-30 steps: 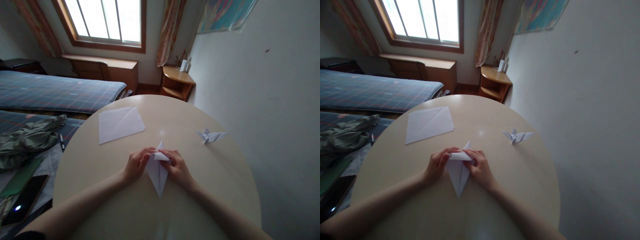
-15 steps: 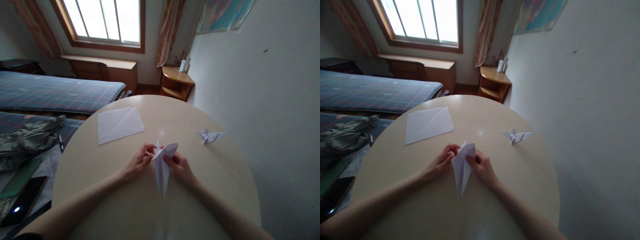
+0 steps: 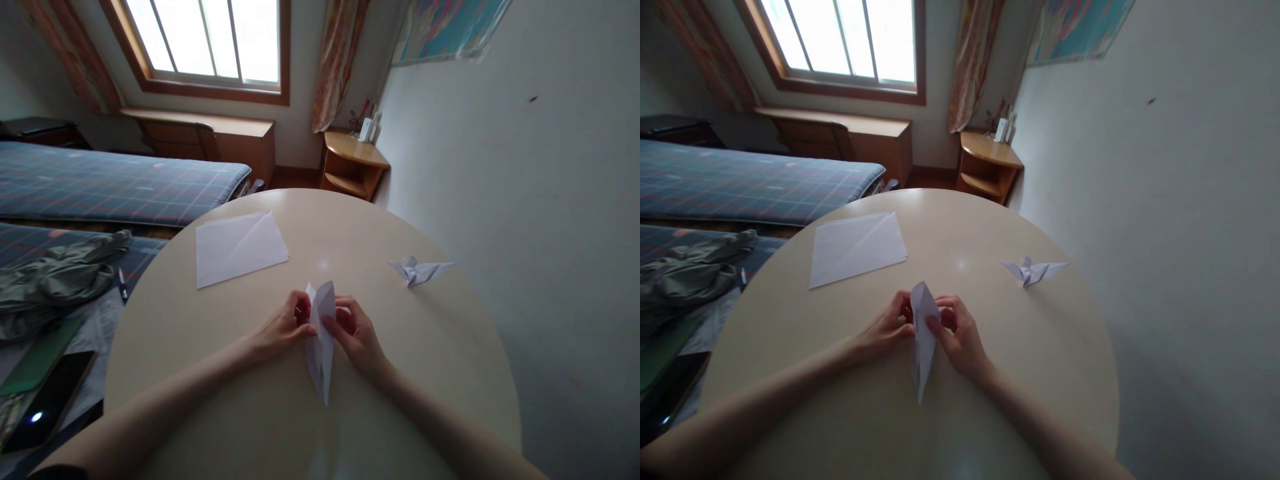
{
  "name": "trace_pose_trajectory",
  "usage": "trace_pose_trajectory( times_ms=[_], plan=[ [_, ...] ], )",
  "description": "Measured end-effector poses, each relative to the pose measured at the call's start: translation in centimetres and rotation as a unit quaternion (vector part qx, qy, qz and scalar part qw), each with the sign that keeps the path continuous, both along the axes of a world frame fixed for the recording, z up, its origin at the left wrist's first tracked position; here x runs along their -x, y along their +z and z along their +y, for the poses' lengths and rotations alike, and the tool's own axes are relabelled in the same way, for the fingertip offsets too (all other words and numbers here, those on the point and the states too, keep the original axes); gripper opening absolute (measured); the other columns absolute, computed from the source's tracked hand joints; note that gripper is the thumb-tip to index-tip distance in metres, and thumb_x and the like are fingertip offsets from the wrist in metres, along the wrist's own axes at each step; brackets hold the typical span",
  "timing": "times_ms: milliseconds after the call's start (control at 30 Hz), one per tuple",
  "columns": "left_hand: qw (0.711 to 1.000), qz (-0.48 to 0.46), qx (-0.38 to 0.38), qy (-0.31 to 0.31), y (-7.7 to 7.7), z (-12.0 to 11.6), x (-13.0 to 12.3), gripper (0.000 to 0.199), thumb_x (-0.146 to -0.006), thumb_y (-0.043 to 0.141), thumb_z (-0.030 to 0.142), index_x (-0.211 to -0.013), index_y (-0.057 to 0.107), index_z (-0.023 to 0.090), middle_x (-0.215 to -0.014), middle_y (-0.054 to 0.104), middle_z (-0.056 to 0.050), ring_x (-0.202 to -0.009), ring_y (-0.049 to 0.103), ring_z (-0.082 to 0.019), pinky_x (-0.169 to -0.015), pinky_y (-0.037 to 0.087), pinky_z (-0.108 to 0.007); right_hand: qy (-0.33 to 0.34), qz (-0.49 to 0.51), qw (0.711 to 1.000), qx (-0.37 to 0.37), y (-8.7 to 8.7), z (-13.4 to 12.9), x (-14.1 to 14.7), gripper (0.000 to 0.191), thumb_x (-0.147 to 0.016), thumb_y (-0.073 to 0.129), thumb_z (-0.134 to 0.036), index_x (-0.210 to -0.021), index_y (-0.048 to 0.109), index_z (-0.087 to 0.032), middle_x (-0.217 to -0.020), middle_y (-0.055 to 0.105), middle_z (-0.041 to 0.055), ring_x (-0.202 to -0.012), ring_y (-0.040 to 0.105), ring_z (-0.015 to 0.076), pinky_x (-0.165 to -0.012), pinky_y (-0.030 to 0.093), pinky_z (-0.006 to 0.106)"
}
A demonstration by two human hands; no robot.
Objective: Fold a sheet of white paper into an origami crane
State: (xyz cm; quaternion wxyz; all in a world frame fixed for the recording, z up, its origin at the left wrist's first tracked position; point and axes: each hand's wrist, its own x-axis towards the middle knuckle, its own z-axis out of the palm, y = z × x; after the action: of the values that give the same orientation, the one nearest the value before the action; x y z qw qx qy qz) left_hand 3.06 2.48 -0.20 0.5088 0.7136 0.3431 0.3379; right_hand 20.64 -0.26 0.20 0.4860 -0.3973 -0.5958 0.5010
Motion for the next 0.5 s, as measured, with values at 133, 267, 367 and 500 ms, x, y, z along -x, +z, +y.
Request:
trace_pose_trajectory(
  times_ms=[133, 267, 367, 500],
  plan=[
    [0.999, 0.022, 0.003, 0.034, -0.13, -0.06, -0.14, 0.043, -0.075, 0.057, 0.053, -0.092, 0.039, 0.018, -0.074, 0.048, 0.002, -0.063, 0.048, -0.013, -0.055, 0.04, -0.024, -0.003, -0.006, 1.0, -0.021, -0.1, -0.13, 0.0, 0.02, -0.082, 0.058, -0.036, -0.093, 0.051, -0.022, -0.1, 0.055, 0.0057, -0.071, 0.058, 0.0129, -0.06, 0.048, 0.027],
    [0.996, 0.044, -0.006, 0.078, 0.14, -0.14, -0.33, 0.031, -0.079, 0.055, 0.04, -0.096, 0.041, 0.017, -0.074, 0.054, 0.001, -0.064, 0.051, -0.013, -0.056, 0.041, -0.023, -0.003, -0.001, 1.0, -0.014, -0.07, 0.01, -0.24, 0.02, -0.081, 0.058, -0.037, -0.093, 0.052, -0.021, -0.102, 0.054, 0.006, -0.073, 0.058, 0.0133, -0.059, 0.048, 0.026],
    [0.994, 0.061, -0.023, 0.089, 0.24, -0.09, -0.38, 0.024, -0.082, 0.05, 0.035, -0.098, 0.046, 0.017, -0.071, 0.056, 0.001, -0.063, 0.052, -0.013, -0.057, 0.041, -0.023, -0.006, 0.011, 1.0, -0.001, -0.01, 0.22, -0.35, 0.02, -0.08, 0.06, -0.036, -0.091, 0.053, -0.021, -0.101, 0.052, 0.0053, -0.074, 0.058, 0.013, -0.06, 0.048, 0.026],
    [0.992, 0.073, -0.035, 0.096, -0.07, 0.06, -0.32, 0.025, -0.082, 0.051, 0.032, -0.102, 0.055, 0.017, -0.068, 0.058, 0.002, -0.062, 0.052, -0.013, -0.059, 0.04, -0.023, 0.004, 0.04, 0.999, 0.021, -0.05, 0.46, -0.38, 0.022, -0.077, 0.064, -0.034, -0.091, 0.053, -0.022, -0.102, 0.051, 0.0041, -0.073, 0.058, 0.0125, -0.062, 0.048, 0.026]
  ],
)
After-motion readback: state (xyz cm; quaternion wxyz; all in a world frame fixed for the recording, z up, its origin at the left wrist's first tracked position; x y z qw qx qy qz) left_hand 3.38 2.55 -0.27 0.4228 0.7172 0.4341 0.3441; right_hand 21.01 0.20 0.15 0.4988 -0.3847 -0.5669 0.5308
